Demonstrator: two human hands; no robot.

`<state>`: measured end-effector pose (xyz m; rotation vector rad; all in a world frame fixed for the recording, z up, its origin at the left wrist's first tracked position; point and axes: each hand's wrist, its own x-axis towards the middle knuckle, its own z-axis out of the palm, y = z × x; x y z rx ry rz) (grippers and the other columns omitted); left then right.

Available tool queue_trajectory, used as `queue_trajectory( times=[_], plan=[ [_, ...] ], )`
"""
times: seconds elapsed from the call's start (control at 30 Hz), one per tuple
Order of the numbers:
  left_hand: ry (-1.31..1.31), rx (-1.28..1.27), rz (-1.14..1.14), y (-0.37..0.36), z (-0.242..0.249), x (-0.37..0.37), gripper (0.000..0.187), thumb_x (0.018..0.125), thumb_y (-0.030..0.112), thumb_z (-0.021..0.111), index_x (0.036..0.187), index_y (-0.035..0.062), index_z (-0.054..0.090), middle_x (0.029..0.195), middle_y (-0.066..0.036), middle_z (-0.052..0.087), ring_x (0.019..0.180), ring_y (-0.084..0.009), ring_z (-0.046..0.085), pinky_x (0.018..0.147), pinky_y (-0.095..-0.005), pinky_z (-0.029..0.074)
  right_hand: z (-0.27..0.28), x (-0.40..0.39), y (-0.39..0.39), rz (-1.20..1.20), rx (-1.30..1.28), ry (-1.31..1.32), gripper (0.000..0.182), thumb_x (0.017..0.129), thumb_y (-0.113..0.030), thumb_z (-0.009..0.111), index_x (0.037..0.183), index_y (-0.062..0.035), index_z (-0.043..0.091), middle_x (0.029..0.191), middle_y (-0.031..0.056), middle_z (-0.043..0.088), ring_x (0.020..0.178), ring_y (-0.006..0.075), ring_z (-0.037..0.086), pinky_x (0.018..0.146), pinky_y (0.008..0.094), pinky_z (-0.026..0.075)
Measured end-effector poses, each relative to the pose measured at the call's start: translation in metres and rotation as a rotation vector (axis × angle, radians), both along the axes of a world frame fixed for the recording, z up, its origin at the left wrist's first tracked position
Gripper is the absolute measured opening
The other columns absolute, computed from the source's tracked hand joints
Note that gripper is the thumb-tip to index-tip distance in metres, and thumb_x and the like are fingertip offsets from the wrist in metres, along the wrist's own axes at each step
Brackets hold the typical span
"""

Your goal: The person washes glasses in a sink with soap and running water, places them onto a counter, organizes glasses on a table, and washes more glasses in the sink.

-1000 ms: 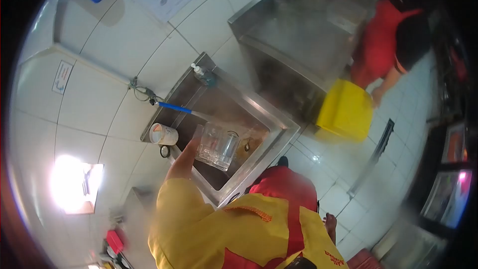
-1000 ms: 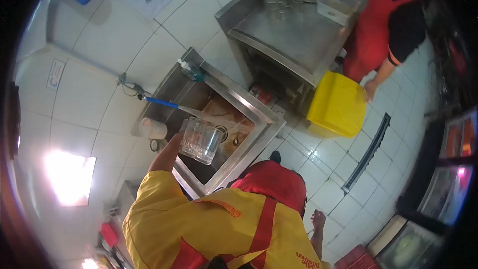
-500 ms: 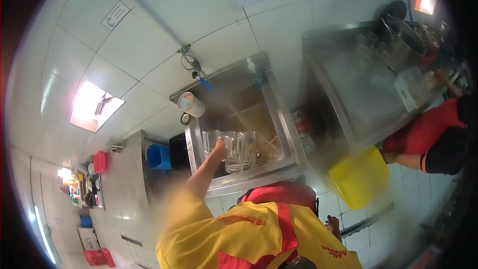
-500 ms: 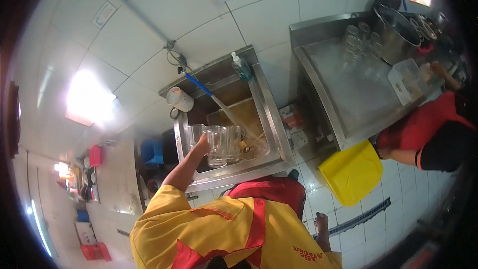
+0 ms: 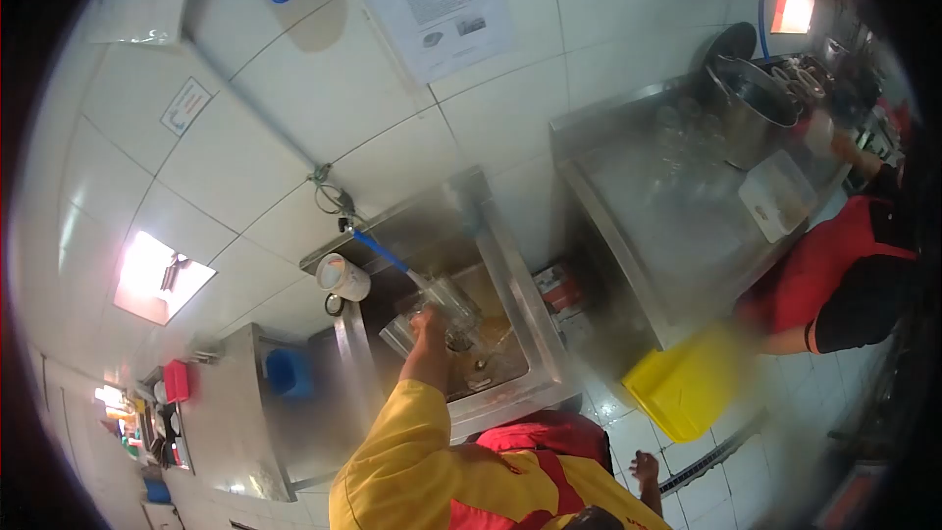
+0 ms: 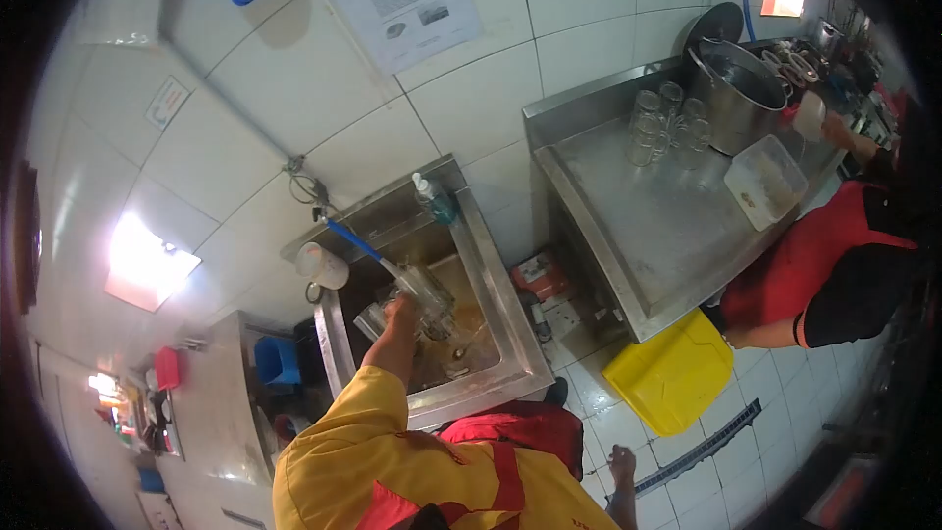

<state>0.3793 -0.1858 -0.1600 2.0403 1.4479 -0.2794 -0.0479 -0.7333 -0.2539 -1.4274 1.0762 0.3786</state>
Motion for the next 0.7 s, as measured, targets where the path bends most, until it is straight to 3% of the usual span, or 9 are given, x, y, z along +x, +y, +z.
queue_trajectory(
  times=[0.13, 0.17, 0.27, 0.3, 0.37, 0.53, 0.57, 0.6, 0.7],
  plan=[
    [0.352, 0.155, -0.564, 0.013, -0.009, -0.001, 0.042, 0.074, 0.038, 0.060, 0.110, 0.0157, 0.059, 0.111, -0.009, 0.058, 0.102, -0.0227, 0.056, 0.077, -0.0392, 0.046, -0.008, -0.069, 0.013, 0.088, 0.025, 0.235, 0.026, 0.083, -0.031, 0.054, 0.085, -0.0052, 0.053, 0.066, 0.0076, 0.057, 0.049, 0.0183, 0.055, 0.040, 0.0301, 0.042],
    [0.489, 0.266, -0.833, 0.011, 0.001, 0.000, 0.047, 0.070, 0.040, 0.065, 0.112, 0.0192, 0.057, 0.113, -0.008, 0.057, 0.105, -0.0229, 0.055, 0.076, -0.0424, 0.047, -0.027, -0.093, 0.008, 0.332, -0.080, 0.189, 0.026, 0.082, -0.032, 0.054, 0.084, -0.0055, 0.053, 0.066, 0.0077, 0.057, 0.050, 0.0190, 0.056, 0.041, 0.0318, 0.043],
    [0.416, 0.273, -0.811, 0.010, 0.010, -0.006, 0.045, 0.070, 0.038, 0.064, 0.109, 0.0148, 0.059, 0.111, -0.012, 0.057, 0.102, -0.0245, 0.056, 0.078, -0.0419, 0.047, -0.144, -0.201, -0.016, 1.307, -0.753, -0.149, 0.027, 0.082, -0.033, 0.054, 0.083, -0.0066, 0.053, 0.066, 0.0080, 0.057, 0.054, 0.0210, 0.058, 0.047, 0.0369, 0.046],
    [0.417, 0.267, -0.800, 0.001, 0.020, -0.012, 0.045, 0.070, 0.038, 0.064, 0.109, 0.0148, 0.059, 0.111, -0.012, 0.057, 0.102, -0.0245, 0.056, 0.078, -0.0419, 0.047, -0.115, -0.188, -0.016, 1.232, -0.625, -0.062, 0.027, 0.082, -0.033, 0.054, 0.083, -0.0061, 0.053, 0.066, 0.0081, 0.057, 0.053, 0.0207, 0.057, 0.045, 0.0358, 0.045],
    [-0.279, -0.134, 0.341, -0.026, 0.055, -0.030, 0.038, 0.072, 0.030, 0.062, 0.101, 0.0062, 0.061, 0.107, -0.014, 0.059, 0.098, -0.0261, 0.058, 0.078, -0.0413, 0.046, -0.082, -0.150, -0.011, 1.050, -0.460, 0.061, 0.028, 0.083, -0.032, 0.055, 0.084, -0.0050, 0.053, 0.066, 0.0083, 0.057, 0.051, 0.0200, 0.056, 0.042, 0.0335, 0.044],
    [-0.339, -0.102, 0.138, -0.019, 0.051, -0.047, 0.030, 0.072, 0.021, 0.060, 0.090, -0.0023, 0.062, 0.092, -0.016, 0.063, 0.084, -0.0288, 0.061, 0.071, -0.0404, 0.046, 0.014, -0.031, 0.015, 0.221, -0.064, 0.196, 0.029, 0.083, -0.031, 0.055, 0.084, -0.0023, 0.053, 0.064, 0.0087, 0.056, 0.047, 0.0185, 0.055, 0.035, 0.0278, 0.040],
    [-0.301, -0.102, 0.069, -0.017, 0.052, -0.050, 0.029, 0.072, 0.020, 0.059, 0.088, -0.0037, 0.061, 0.086, -0.016, 0.063, 0.079, -0.0288, 0.062, 0.067, -0.0402, 0.046, -0.009, -0.021, 0.013, 0.092, -0.032, 0.164, 0.030, 0.084, -0.031, 0.055, 0.089, -0.0016, 0.054, 0.066, 0.0094, 0.057, 0.048, 0.0177, 0.056, 0.035, 0.0272, 0.040],
    [-0.421, -0.125, 0.051, -0.003, 0.010, -0.051, 0.027, 0.072, 0.019, 0.059, 0.087, -0.0042, 0.060, 0.080, -0.015, 0.063, 0.072, -0.0258, 0.061, 0.062, -0.0391, 0.046, 0.002, 0.001, 0.015, 0.168, -0.064, 0.163, 0.032, 0.084, -0.031, 0.054, 0.094, -0.0012, 0.054, 0.070, 0.0094, 0.059, 0.052, 0.0163, 0.057, 0.039, 0.0264, 0.041],
    [-0.492, -0.218, 0.050, -0.005, 0.001, -0.058, 0.019, 0.074, 0.013, 0.057, 0.083, -0.0027, 0.061, 0.076, -0.011, 0.061, 0.068, -0.0217, 0.059, 0.059, -0.0375, 0.045, 0.025, 0.053, 0.028, 0.232, -0.105, 0.073, 0.031, 0.084, -0.031, 0.054, 0.096, -0.0021, 0.054, 0.073, 0.0086, 0.059, 0.054, 0.0146, 0.057, 0.042, 0.0253, 0.042]
  ],
)
